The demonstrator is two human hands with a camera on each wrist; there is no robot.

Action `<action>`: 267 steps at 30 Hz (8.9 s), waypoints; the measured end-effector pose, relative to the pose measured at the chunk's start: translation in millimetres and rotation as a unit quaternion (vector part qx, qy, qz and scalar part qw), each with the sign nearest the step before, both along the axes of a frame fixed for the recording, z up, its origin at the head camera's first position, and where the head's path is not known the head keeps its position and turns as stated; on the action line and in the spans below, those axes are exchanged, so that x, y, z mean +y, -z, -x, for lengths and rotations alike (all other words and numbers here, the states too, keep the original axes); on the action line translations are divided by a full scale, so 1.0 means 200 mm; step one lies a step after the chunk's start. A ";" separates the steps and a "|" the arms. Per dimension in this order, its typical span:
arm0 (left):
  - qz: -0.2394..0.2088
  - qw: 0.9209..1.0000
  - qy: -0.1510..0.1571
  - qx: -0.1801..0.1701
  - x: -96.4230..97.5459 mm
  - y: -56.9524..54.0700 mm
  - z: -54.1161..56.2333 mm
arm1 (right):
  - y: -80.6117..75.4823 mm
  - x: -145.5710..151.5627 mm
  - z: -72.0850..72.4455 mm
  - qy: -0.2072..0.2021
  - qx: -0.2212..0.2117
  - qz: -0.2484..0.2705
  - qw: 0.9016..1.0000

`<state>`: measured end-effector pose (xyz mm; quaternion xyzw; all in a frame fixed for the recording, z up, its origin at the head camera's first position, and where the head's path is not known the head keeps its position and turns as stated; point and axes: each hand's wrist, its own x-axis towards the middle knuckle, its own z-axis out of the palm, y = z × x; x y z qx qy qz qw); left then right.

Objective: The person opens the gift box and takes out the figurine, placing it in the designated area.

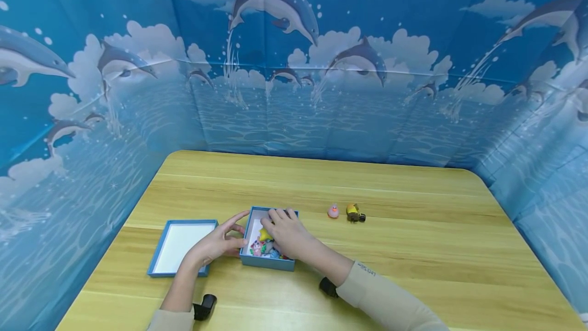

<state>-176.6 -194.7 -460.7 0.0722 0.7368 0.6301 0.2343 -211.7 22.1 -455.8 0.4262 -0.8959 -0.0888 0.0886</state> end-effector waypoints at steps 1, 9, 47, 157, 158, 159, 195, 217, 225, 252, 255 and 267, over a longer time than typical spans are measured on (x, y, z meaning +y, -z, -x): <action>0.000 1.000 0.000 0.000 0.00 0.00 0.00 | 0.00 0.00 0.00 -0.002 -0.001 0.002 1.000; 0.000 1.000 0.004 0.001 0.00 0.00 0.01 | 0.00 0.00 0.00 -0.020 0.007 0.018 1.000; 0.001 1.000 0.008 0.002 -0.02 0.00 0.03 | -0.02 0.01 0.03 -0.063 -0.047 0.071 0.994; 0.013 1.000 0.012 0.011 -0.02 0.01 0.03 | -0.19 0.35 0.13 -0.030 0.024 0.151 0.988; 0.013 1.000 0.012 0.011 -0.02 0.01 0.03 | -0.20 0.36 0.13 -0.028 0.025 0.154 0.987; 0.013 1.000 0.012 0.011 -0.02 0.01 0.03 | -0.20 0.37 0.14 -0.026 0.026 0.157 0.987; 0.005 1.000 0.017 0.010 -0.02 0.01 0.04 | -0.19 1.07 0.25 0.095 0.014 0.147 0.984; 0.013 1.000 0.013 0.008 -0.02 0.01 0.04 | -0.03 1.31 0.32 0.123 -0.034 0.081 0.988; 0.009 1.000 0.016 0.007 -0.02 0.01 0.05 | 0.00 1.31 0.32 0.115 -0.044 0.087 0.989; 0.010 1.000 0.010 0.004 -0.02 0.02 0.05 | 0.01 1.29 0.32 0.123 -0.066 0.091 0.986; 0.007 1.000 0.013 0.005 -0.02 0.02 0.05 | 0.01 1.29 0.32 0.125 -0.068 0.091 0.986; 0.013 1.000 0.008 0.005 -0.02 0.02 0.05 | 0.02 1.28 0.32 0.123 -0.067 0.094 0.986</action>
